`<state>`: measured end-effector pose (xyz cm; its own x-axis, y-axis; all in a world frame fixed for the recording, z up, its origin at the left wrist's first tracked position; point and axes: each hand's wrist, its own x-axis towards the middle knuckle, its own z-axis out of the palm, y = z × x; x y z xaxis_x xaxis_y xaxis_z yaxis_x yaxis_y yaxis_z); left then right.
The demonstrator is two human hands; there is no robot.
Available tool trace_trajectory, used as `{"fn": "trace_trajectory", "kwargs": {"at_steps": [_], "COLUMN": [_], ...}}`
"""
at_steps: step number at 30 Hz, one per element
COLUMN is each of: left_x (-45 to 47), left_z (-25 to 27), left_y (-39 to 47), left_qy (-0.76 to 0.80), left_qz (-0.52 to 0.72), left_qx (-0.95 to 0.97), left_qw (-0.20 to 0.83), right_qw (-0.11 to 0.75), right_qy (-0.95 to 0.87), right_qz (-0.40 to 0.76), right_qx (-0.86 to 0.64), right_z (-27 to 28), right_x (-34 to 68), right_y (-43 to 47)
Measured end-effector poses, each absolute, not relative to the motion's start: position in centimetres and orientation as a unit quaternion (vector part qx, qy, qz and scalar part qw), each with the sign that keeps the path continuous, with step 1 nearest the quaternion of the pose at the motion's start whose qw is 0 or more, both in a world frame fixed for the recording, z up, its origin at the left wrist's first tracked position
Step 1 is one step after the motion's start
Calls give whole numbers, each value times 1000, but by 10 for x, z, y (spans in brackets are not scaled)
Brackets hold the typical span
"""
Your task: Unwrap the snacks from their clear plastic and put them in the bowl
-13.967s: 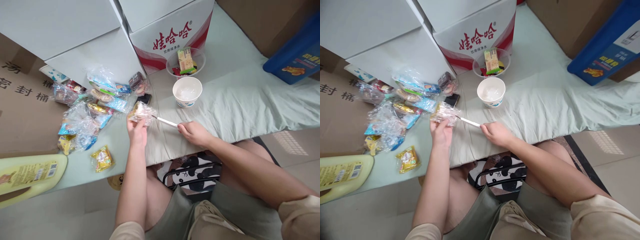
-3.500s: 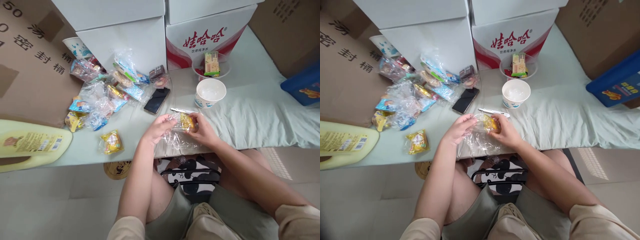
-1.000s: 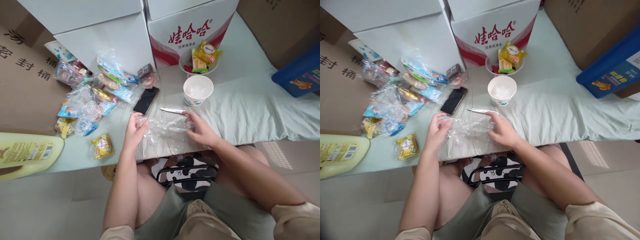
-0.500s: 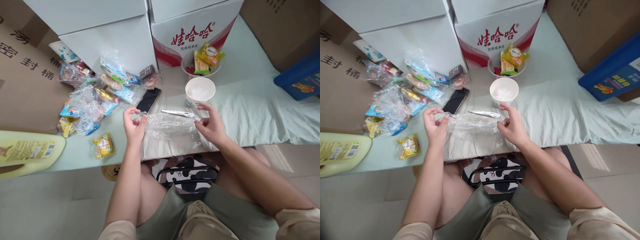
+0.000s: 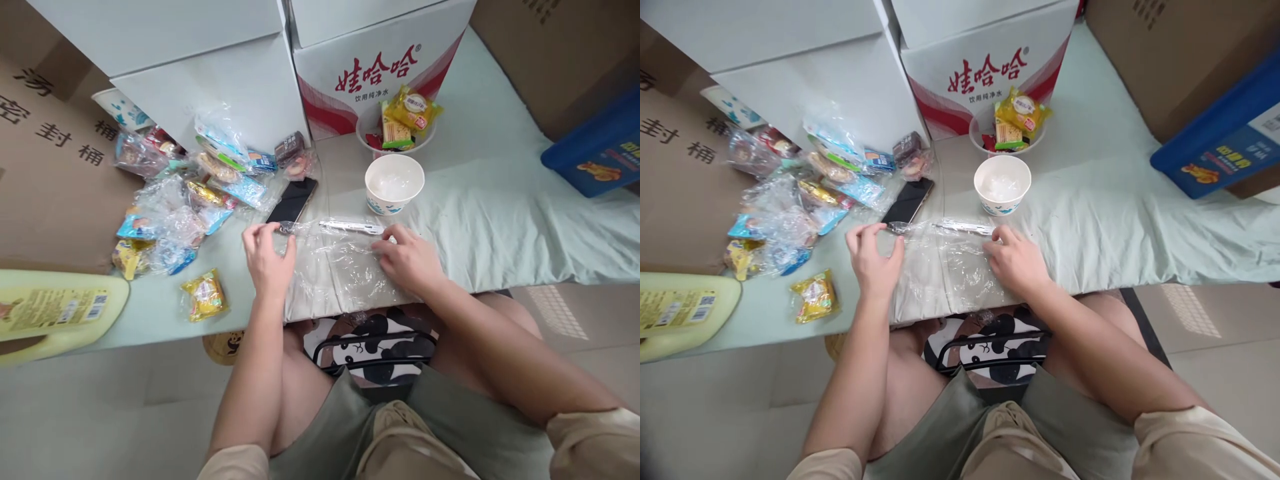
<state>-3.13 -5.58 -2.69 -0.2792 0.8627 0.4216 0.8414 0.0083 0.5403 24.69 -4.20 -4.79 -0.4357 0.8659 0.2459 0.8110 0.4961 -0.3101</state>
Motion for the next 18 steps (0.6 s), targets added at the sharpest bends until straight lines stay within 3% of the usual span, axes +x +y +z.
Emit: {"fn": "trace_trajectory", "kwargs": {"at_steps": [5,10,14,18], "left_x": [-22,-37,-48,-48], "left_z": [-31,-33,-32,-31], "left_y": [-54,-56,-60,-59], "left_qy": [584,591,599,602], "left_qz": [242,143,163,250], "left_qx": [755,739,720,712], "left_qw": [173,290,311,262], "right_qw": [210,186,222,269], "right_qy": [-884,-872,-868,-850], "right_qz": [90,139,154,179], "right_qx": [-409,-431,-417,-416], "right_z": [-45,-50,-47,-40], "right_x": [227,227,233,238], "right_y": [-50,-40,-34,-35]}}
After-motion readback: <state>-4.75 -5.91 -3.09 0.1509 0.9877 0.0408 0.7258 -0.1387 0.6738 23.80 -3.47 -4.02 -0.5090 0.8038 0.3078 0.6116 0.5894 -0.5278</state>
